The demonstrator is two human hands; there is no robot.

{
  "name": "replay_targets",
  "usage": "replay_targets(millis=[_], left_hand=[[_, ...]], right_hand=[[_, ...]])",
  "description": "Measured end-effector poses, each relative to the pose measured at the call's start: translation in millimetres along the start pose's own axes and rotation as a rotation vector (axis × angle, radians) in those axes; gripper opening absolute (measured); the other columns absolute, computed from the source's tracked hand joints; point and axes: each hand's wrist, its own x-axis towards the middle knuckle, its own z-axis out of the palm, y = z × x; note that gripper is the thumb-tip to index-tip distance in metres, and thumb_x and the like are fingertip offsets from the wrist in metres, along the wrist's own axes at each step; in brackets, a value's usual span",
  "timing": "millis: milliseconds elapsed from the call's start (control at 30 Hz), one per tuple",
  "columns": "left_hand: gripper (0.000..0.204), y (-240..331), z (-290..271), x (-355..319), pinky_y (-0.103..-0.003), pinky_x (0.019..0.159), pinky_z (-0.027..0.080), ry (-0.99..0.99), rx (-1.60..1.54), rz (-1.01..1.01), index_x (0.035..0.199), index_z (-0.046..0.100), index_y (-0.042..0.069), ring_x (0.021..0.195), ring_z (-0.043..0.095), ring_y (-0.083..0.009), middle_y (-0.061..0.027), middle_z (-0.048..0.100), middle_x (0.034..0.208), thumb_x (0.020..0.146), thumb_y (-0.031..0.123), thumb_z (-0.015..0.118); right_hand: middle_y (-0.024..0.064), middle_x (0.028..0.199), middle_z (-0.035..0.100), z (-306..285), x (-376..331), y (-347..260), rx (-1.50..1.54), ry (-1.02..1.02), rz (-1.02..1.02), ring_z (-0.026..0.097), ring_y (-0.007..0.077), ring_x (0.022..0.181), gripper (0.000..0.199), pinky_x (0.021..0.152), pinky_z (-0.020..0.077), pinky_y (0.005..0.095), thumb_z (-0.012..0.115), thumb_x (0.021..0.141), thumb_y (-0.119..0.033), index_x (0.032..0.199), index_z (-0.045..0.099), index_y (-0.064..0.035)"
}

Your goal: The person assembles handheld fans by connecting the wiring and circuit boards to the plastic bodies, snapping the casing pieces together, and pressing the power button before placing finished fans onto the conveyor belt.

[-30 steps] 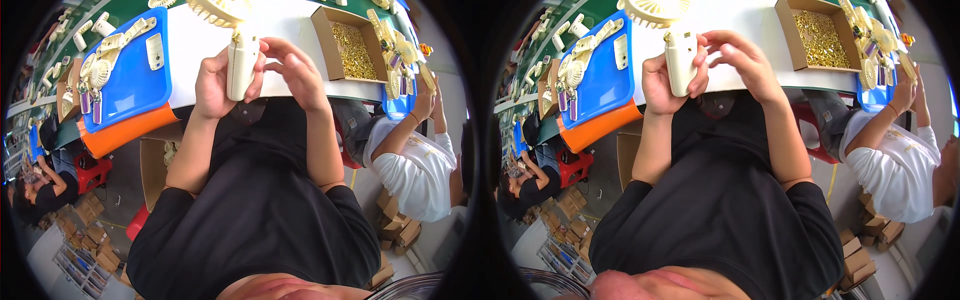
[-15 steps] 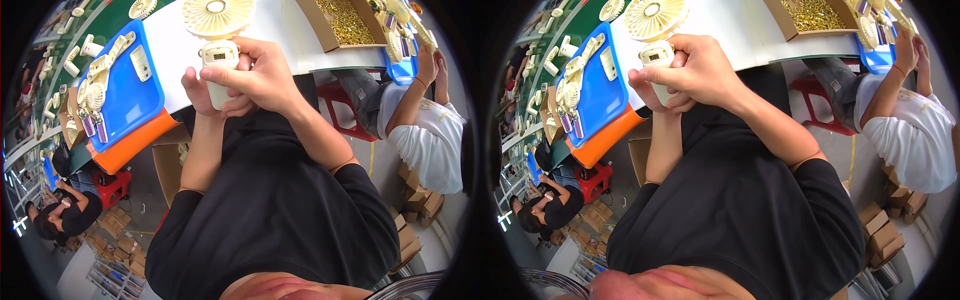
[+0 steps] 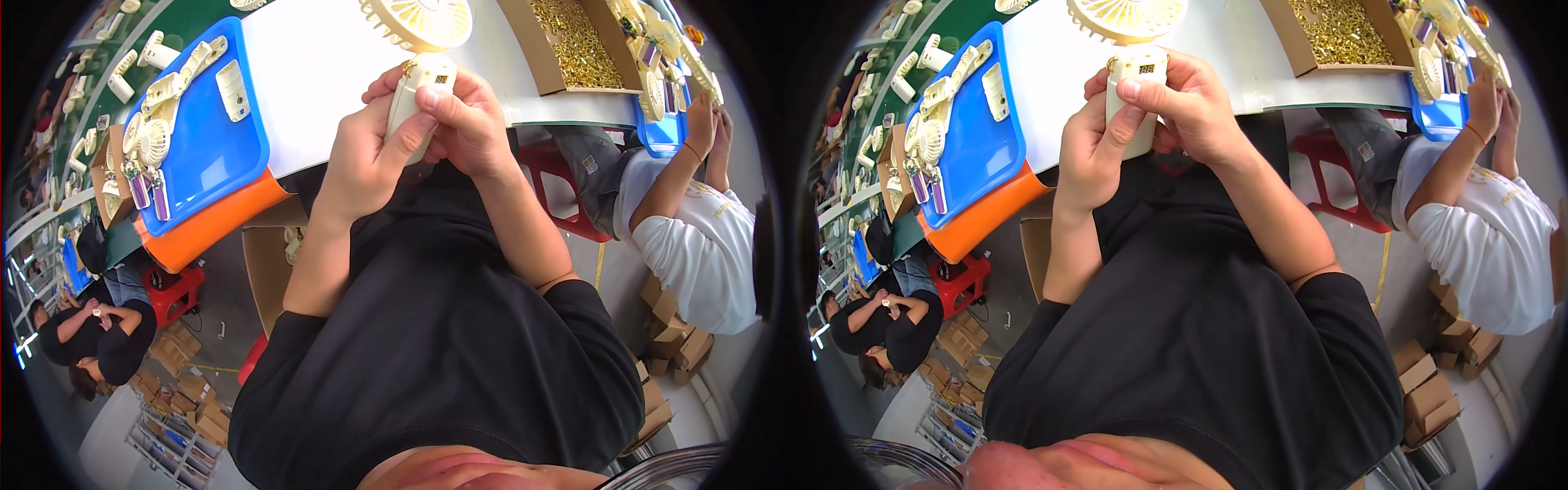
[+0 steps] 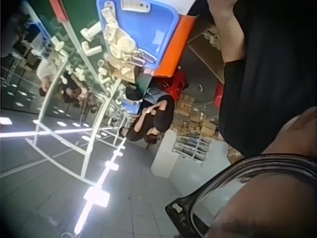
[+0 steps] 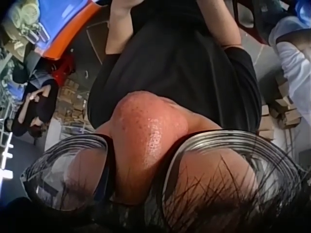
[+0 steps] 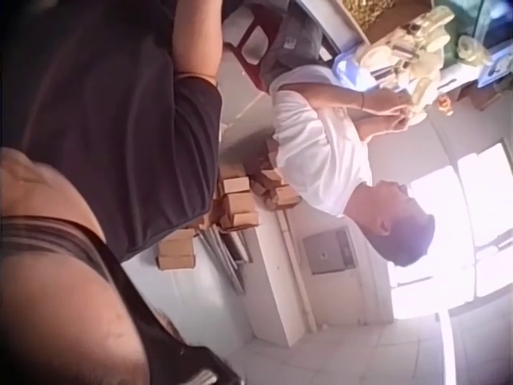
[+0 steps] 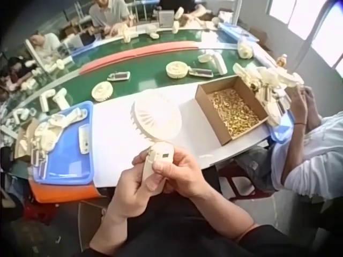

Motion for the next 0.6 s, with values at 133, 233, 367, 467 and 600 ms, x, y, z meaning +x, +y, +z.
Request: replay_targets(millis=[133, 233, 367, 467, 600], left_hand=[[0.035, -6, -4, 1, -0.028, 0.065, 0.057, -0.09, 0.171, 0.054, 0.102, 0.07, -0.002, 0.07, 0.071, -0.016, -0.0066, 0.074, 0.079, 0.106, 0.031, 0.061], [0.036, -11, -4, 4, -0.028, 0.061, 0.057, -0.123, 0.224, 0.089, 0.1, 0.069, -0.002, 0.067, 0.069, -0.0144, -0.0059, 0.073, 0.079, 0.106, 0.033, 0.061], [0.037, -24, 1, 5, -0.026, 0.058, 0.055, -0.056, -0.079, -0.091, 0.105, 0.069, -0.003, 0.064, 0.068, -0.0135, -0.0059, 0.071, 0.077, 0.105, 0.034, 0.062], [0.037, -29, 12, 3, -0.025, 0.057, 0.054, 0.042, -0.076, -0.03, 0.11, 0.069, -0.003, 0.063, 0.067, -0.013, -0.0058, 0.07, 0.077, 0.105, 0.034, 0.064], [0.037, -31, 8, 2, -0.024, 0.057, 0.054, 0.116, 0.041, 0.042, 0.115, 0.068, -0.002, 0.063, 0.067, -0.0123, -0.0052, 0.069, 0.079, 0.104, 0.033, 0.065]], right_hand=[[0.0232, 0.113, 0.072, -5, -4, 6, -0.04, 0.006, -0.057, 0.071, 0.0248, 0.095, 0.043, 0.075, 0.0602, 0.0323, 0.067, 0.097, -0.029, 0.119, 0.065, 0.0082], [0.0234, 0.112, 0.072, -5, -6, 6, -0.097, 0.061, -0.09, 0.071, 0.0263, 0.098, 0.04, 0.084, 0.0601, 0.0366, 0.065, 0.099, -0.027, 0.118, 0.065, 0.0081], [0.0229, 0.113, 0.071, -3, -4, 4, -0.115, 0.122, -0.018, 0.071, 0.0299, 0.105, 0.037, 0.09, 0.0595, 0.0414, 0.063, 0.101, -0.026, 0.117, 0.066, 0.0075], [0.0223, 0.114, 0.071, -14, 1, 6, -0.059, 0.118, 0.021, 0.07, 0.0321, 0.109, 0.038, 0.091, 0.0594, 0.0441, 0.063, 0.101, -0.027, 0.12, 0.065, 0.007], [0.0224, 0.116, 0.071, -31, 9, 11, 0.035, 0.013, -0.028, 0.069, 0.0347, 0.114, 0.042, 0.092, 0.0597, 0.0466, 0.064, 0.101, -0.028, 0.125, 0.061, 0.0063]])
